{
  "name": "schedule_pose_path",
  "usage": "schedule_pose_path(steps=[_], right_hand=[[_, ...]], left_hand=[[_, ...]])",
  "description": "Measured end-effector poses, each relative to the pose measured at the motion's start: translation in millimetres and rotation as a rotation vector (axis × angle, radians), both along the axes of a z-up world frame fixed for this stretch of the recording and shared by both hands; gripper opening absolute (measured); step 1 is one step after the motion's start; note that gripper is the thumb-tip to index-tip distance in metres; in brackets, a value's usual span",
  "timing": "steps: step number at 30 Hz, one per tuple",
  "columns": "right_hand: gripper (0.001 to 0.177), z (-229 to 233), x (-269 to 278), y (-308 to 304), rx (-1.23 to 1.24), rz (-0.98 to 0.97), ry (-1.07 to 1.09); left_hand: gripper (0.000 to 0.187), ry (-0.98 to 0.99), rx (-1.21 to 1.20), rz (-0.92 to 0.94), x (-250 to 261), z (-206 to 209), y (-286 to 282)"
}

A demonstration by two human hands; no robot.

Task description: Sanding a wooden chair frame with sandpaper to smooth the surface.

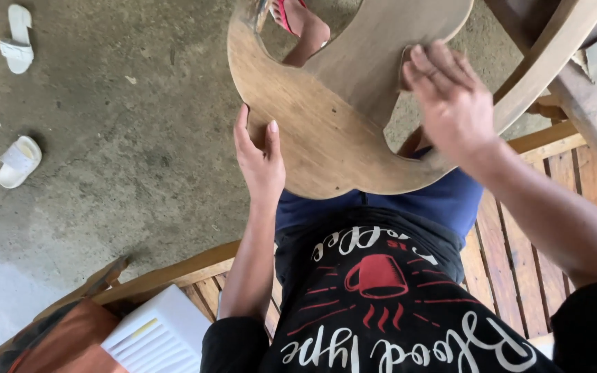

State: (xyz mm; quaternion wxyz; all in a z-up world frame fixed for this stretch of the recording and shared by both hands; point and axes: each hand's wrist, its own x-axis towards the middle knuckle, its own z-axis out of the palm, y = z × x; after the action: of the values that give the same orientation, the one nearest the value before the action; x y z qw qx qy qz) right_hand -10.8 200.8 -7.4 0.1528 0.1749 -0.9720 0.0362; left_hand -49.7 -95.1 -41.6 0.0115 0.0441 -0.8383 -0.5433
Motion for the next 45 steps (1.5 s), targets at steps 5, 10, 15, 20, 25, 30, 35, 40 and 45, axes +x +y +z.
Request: schedule_pose_path(steps=[5,10,15,20,25,30,35,40,45], right_hand=[[0.055,7.7,-1.4,-12.3,-0.014,0.003,-0.098],[0.036,3.2,0.8,-26.7,0.009,0.033,-0.072],[0.033,-12.9,-12.9,-4.4,-0.105,-0.078,-0.099],[0.051,-4.4,-15.7,-23.3,0.093,0.091,-0.065],[0.034,-2.9,-19.4,-45.3,0.003,0.005,-0.015],[0.058,-9.5,-41.9,-8.7,0.091,-0.179,-0.311],[0.065,0.7,-22.4,-52.8,-0.058,0.112,-0.250],[0.051,-4.0,-45.8,-32.7,0.071,-0.004,-0.056],[0.068,-16.5,-58.2,-19.3,0.052,0.022,-0.233]], left_hand=[[0.050,0.033,-0.039,-0.005,-3.3,-3.5,-2.2],[0.051,0.006,-0.041,-0.003,-4.1,3.8,-1.1],[0.051,0.005,-0.066,-0.007,5.3,-3.3,-4.4],[0.052,-0.011,-0.047,0.001,-2.1,-3.5,-4.0],[0.052,0.065,-0.033,-0.011,-5.9,-5.2,-2.8],[0.054,-0.027,-0.049,-0.026,1.7,3.2,-4.2],[0.052,-0.025,-0.025,-0.010,-3.7,4.3,-1.9],[0.052,-0.024,-0.027,-0.019,-1.5,6.2,-2.7],[0.051,-0.043,-0.025,0.001,-3.7,2.7,0.2]])
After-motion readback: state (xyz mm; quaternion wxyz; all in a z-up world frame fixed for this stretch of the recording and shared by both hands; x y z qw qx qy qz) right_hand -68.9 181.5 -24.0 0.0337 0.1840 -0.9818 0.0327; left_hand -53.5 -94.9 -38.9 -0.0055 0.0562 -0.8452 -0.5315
